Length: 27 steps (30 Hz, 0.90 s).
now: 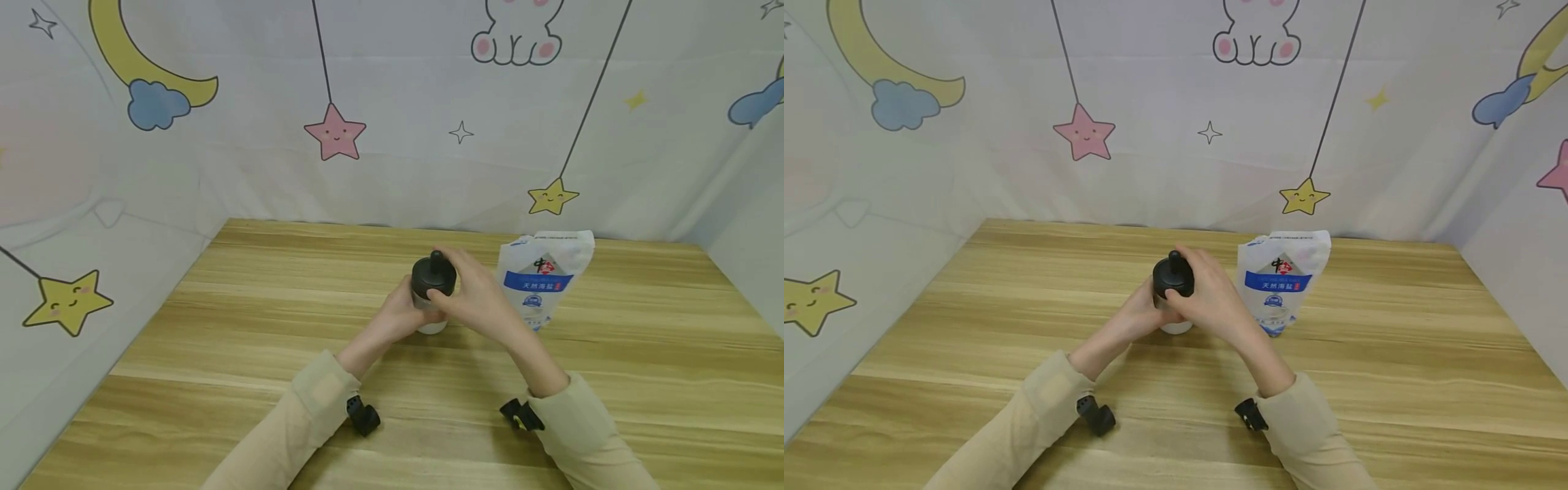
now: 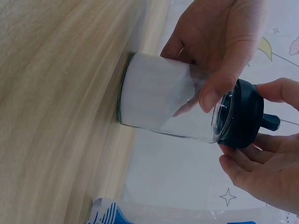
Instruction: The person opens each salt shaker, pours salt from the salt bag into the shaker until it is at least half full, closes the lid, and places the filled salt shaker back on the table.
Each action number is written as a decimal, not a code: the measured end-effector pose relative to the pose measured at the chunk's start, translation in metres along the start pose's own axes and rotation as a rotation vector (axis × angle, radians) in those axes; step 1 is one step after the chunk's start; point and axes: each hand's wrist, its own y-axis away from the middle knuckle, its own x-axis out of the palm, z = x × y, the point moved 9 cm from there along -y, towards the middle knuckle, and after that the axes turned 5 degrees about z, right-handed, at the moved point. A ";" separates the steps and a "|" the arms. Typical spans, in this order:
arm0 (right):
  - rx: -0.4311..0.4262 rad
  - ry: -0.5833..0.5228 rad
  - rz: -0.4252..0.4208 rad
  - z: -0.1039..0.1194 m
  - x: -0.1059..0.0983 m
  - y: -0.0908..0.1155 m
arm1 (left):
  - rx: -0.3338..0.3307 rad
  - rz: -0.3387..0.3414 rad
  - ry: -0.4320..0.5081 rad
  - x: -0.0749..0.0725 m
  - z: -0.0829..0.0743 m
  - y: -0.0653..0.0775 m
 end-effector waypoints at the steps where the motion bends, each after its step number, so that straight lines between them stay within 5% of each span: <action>1: -0.003 0.000 0.001 0.000 0.000 0.000 | -0.002 0.000 0.001 0.000 0.000 0.000; 27: -0.014 -0.018 -0.014 0.001 0.000 0.001 | -0.031 -0.015 0.000 -0.001 0.003 0.001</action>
